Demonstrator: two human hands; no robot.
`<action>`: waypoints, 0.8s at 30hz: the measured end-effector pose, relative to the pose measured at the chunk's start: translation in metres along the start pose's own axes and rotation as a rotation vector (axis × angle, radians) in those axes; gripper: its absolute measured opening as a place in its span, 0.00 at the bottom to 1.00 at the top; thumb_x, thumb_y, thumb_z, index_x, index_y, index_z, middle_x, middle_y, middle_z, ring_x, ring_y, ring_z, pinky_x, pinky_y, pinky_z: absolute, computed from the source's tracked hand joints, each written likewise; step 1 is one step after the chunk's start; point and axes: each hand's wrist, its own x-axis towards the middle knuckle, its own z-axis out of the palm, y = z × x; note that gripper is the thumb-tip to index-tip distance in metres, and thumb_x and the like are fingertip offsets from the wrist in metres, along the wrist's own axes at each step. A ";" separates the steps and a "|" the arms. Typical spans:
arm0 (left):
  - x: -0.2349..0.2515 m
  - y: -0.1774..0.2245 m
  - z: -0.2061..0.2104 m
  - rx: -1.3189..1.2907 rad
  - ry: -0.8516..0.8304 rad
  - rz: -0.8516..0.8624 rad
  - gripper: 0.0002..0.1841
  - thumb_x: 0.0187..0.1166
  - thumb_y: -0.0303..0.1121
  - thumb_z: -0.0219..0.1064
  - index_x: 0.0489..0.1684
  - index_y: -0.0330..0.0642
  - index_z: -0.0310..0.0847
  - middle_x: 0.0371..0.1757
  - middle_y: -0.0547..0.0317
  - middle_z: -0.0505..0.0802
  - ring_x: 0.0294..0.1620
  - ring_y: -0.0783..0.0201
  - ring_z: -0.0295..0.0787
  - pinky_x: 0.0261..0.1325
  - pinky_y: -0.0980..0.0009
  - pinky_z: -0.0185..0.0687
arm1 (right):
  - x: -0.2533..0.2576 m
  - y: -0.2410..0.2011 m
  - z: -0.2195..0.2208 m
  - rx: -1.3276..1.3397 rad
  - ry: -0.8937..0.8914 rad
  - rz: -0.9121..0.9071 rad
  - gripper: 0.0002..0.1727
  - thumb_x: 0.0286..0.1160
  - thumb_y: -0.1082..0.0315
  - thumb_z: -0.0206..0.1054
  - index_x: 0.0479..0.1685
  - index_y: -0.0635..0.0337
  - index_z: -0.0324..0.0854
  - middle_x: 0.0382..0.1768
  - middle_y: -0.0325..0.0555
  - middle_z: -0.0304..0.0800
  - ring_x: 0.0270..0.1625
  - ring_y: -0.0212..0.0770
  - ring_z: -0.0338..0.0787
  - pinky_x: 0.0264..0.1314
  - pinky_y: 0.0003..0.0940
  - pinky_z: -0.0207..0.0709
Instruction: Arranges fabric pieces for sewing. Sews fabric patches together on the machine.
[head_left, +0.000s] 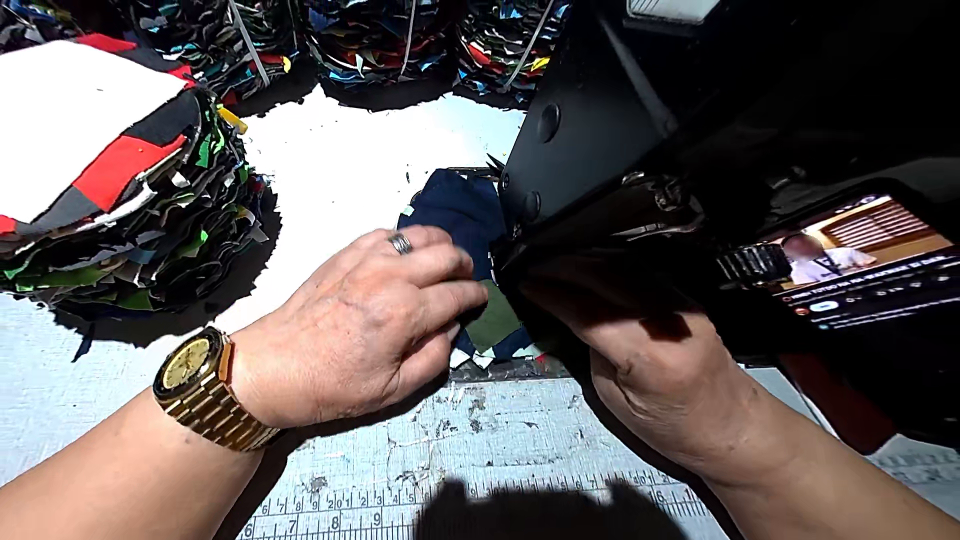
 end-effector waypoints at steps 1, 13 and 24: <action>0.000 0.001 0.002 -0.012 -0.019 0.015 0.20 0.83 0.40 0.54 0.61 0.49 0.91 0.66 0.58 0.90 0.76 0.57 0.80 0.79 0.55 0.74 | 0.000 -0.001 -0.001 0.011 0.017 -0.014 0.17 0.78 0.80 0.56 0.56 0.65 0.90 0.59 0.58 0.91 0.64 0.50 0.89 0.67 0.40 0.82; 0.002 -0.008 0.007 0.055 -0.017 -0.018 0.21 0.84 0.40 0.53 0.64 0.53 0.91 0.66 0.60 0.91 0.73 0.57 0.82 0.77 0.53 0.73 | -0.004 0.002 0.002 -0.024 -0.049 0.000 0.20 0.79 0.78 0.54 0.62 0.63 0.88 0.64 0.55 0.90 0.69 0.49 0.88 0.71 0.40 0.81; 0.007 -0.012 0.012 0.169 0.023 -0.139 0.23 0.84 0.40 0.49 0.68 0.54 0.89 0.67 0.58 0.90 0.72 0.55 0.82 0.72 0.50 0.74 | -0.002 0.008 -0.008 -0.097 0.048 0.260 0.19 0.82 0.74 0.55 0.62 0.59 0.88 0.55 0.55 0.92 0.61 0.53 0.90 0.64 0.52 0.84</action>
